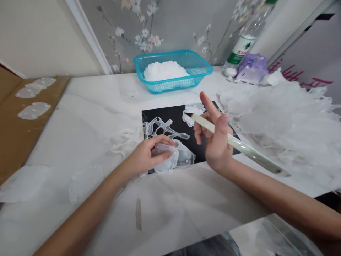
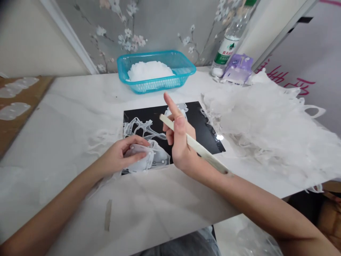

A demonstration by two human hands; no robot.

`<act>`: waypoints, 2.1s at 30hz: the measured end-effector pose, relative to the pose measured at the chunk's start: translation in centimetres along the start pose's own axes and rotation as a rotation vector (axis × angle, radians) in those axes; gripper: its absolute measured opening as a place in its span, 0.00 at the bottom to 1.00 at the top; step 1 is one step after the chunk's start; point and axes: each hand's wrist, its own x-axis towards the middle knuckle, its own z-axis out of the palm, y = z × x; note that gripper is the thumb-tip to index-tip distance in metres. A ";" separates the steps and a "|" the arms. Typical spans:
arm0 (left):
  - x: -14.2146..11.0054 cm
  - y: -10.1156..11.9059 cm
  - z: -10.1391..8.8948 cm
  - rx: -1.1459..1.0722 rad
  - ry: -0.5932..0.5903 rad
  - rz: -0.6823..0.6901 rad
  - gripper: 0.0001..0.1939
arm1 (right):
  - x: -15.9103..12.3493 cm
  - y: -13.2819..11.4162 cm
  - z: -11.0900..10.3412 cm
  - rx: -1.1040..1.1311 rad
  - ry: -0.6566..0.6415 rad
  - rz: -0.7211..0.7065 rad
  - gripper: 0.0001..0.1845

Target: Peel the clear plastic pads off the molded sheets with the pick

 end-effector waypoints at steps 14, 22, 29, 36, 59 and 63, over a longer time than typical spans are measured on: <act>0.6 -0.1 -0.4 0.029 0.014 0.011 0.14 | -1.2 -0.1 -1.4 -0.331 -0.359 -0.168 0.07; 0.6 0.1 -0.5 0.032 0.020 -0.028 0.15 | -1.1 0.5 -1.2 -0.282 -0.367 -0.170 0.09; 0.5 0.1 -0.5 0.040 0.009 0.020 0.15 | -1.6 0.7 -1.3 -0.428 -0.471 -0.374 0.09; 0.3 0.1 -0.9 0.045 -0.012 0.102 0.16 | -2.1 1.1 -0.7 -0.855 -0.519 -0.948 0.08; 0.0 0.2 -0.6 -0.167 0.003 -0.038 0.20 | -2.4 2.1 -0.9 -0.537 -0.288 -0.711 0.10; 0.1 0.1 -0.5 -0.151 0.003 -0.035 0.20 | -2.4 2.1 -0.9 -0.536 -0.311 -0.708 0.10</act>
